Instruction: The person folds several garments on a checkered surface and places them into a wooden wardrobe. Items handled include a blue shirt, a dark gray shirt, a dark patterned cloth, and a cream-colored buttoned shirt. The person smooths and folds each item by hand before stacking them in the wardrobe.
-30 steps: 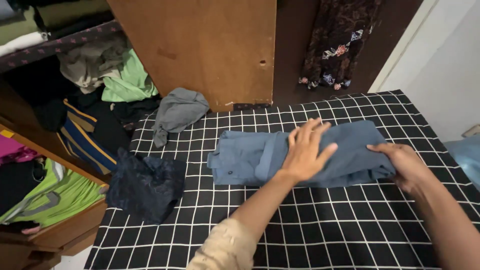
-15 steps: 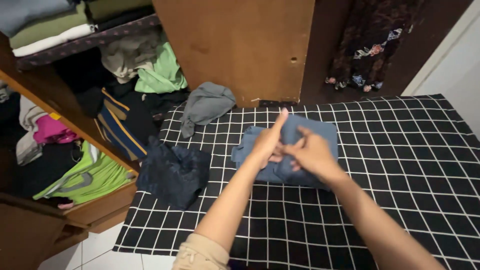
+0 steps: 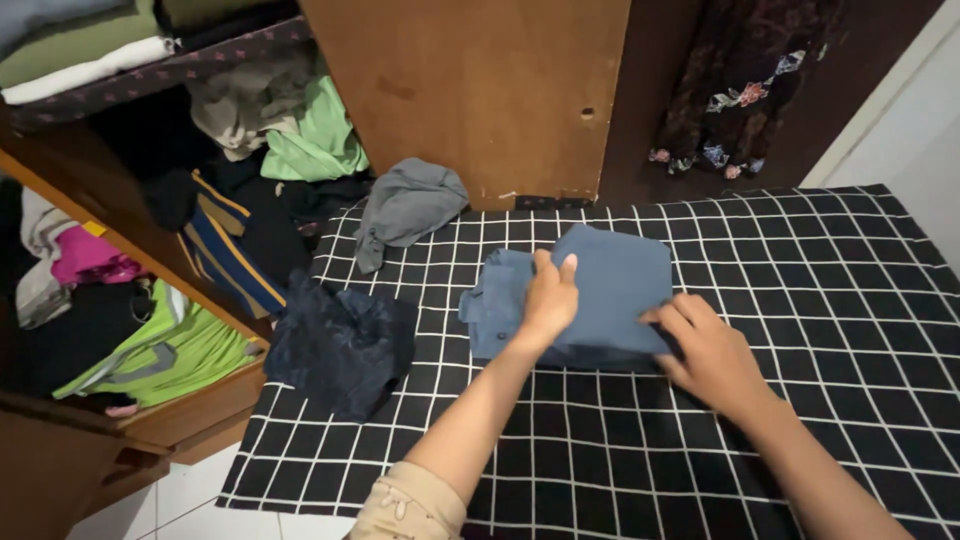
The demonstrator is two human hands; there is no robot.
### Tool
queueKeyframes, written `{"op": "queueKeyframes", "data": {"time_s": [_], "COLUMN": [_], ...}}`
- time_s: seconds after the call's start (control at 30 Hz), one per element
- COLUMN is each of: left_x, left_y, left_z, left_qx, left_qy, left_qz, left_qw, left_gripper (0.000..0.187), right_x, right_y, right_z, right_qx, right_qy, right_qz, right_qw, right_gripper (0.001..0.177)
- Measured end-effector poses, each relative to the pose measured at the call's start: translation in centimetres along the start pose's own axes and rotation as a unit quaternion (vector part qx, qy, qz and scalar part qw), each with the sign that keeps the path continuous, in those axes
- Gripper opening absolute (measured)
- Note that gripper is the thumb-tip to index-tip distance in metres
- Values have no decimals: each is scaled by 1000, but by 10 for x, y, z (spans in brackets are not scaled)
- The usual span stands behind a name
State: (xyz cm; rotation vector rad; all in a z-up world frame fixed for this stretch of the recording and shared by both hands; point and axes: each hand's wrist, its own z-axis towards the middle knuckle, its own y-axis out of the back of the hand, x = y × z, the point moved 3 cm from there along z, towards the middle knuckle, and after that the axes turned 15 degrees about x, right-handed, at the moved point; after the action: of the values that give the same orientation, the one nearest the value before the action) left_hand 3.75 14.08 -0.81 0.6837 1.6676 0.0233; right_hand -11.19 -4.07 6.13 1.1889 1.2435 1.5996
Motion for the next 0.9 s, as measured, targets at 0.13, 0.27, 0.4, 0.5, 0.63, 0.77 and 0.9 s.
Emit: {"op": "queueKeyframes", "data": {"time_s": [0.13, 0.27, 0.4, 0.5, 0.63, 0.77, 0.9], "left_x": [-20, -18, -61, -47, 2, -10, -67], "left_y": [-17, -4, 17, 29, 33, 34, 12], "left_z": [-13, 11, -8, 11, 44, 12, -65], "left_qx": [-6, -68, 174, 170, 99, -52, -212], "left_qy": [-40, -163, -295, -242, -218, -231, -317], "left_qz": [-20, -96, -106, -56, 92, 262, 363], "left_qw": [999, 980, 934, 954, 966, 935, 850], "left_gripper": [52, 55, 77, 55, 36, 46, 30], "right_x": [-25, -20, -17, -20, -6, -25, -72], "right_y": [-32, -41, -33, -34, -22, -31, -57], "right_z": [0, -3, -7, -10, -16, -2, 32], "right_qx": [-38, -16, -10, 16, 34, -26, -26], "right_qy": [33, 76, 84, 78, 51, -32, -365], "right_qz": [-112, -148, -96, -36, 68, 214, 472], "right_qw": [992, 986, 992, 996, 996, 976, 802], "right_gripper": [49, 35, 41, 40, 32, 16, 59]}}
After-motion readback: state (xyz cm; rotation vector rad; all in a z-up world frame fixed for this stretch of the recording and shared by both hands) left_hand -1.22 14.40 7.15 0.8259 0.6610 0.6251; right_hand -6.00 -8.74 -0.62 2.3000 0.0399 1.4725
